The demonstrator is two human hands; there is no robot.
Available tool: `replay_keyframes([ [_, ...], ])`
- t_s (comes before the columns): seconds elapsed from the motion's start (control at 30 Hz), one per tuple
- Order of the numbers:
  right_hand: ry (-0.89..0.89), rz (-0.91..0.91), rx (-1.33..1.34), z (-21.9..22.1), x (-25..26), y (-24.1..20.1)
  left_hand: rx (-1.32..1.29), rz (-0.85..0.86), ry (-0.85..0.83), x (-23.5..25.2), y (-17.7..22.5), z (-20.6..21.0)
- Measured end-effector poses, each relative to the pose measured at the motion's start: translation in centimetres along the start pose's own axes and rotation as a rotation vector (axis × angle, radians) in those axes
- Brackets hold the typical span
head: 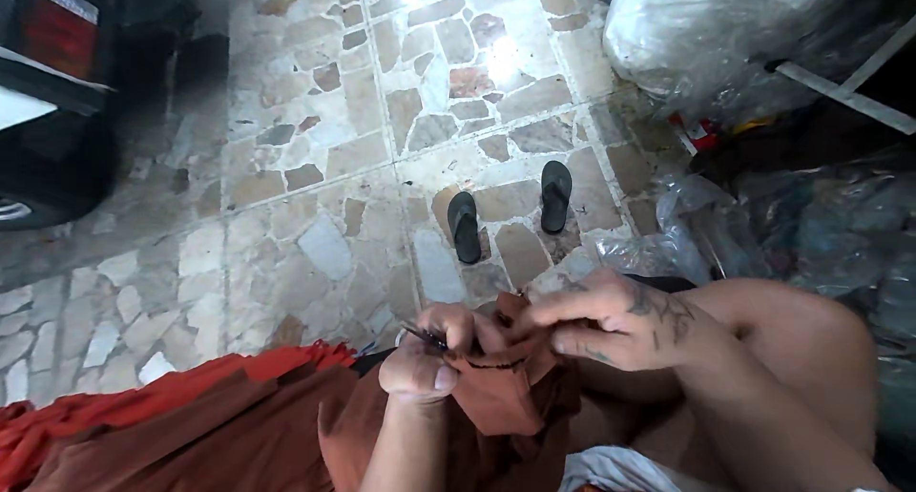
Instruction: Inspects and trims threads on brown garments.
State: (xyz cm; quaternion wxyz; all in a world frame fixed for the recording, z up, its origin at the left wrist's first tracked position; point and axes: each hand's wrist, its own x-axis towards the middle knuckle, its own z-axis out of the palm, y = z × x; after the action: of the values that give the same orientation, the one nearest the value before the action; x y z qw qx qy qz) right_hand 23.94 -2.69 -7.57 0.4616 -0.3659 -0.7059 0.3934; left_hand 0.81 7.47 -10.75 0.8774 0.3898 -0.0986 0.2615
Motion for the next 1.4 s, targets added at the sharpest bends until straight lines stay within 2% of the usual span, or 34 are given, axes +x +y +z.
replay_keyframes([
  [0.1,0.040,0.036,-0.096,-1.1,-0.7,0.1,0.048,-0.031,-0.028,0.1,0.2,0.1],
  [0.3,0.151,0.066,-0.074,-4.7,-2.6,-0.2,0.129,-0.070,0.005,0.1,0.7,-0.1],
  [0.43,0.234,0.068,0.098,-3.4,-1.9,0.5,0.163,-0.121,0.072,0.0,0.7,-0.2],
  [0.57,0.271,0.246,0.331,-1.9,-1.4,1.7,0.304,-0.199,0.135,-0.1,0.7,-0.3],
  [0.63,0.282,0.302,0.342,-1.9,-1.4,1.9,0.513,-0.216,0.195,0.0,0.8,0.0],
  [0.73,0.303,0.373,0.276,-2.3,-1.7,1.2,1.209,-0.268,0.418,0.2,0.6,0.8],
  [0.8,0.299,0.382,0.243,-2.6,-1.8,0.9,1.466,-0.238,0.485,0.2,0.3,1.2],
  [0.97,0.243,0.447,0.200,-1.9,-1.6,0.8,1.618,0.001,0.354,0.8,-0.6,4.7],
  [1.13,0.184,0.432,0.187,-1.1,-1.2,0.9,1.849,-0.013,0.406,1.1,-3.0,4.7],
  [1.4,0.139,0.367,0.160,-0.6,-1.0,1.1,1.878,0.028,0.386,1.4,-3.8,5.1],
])
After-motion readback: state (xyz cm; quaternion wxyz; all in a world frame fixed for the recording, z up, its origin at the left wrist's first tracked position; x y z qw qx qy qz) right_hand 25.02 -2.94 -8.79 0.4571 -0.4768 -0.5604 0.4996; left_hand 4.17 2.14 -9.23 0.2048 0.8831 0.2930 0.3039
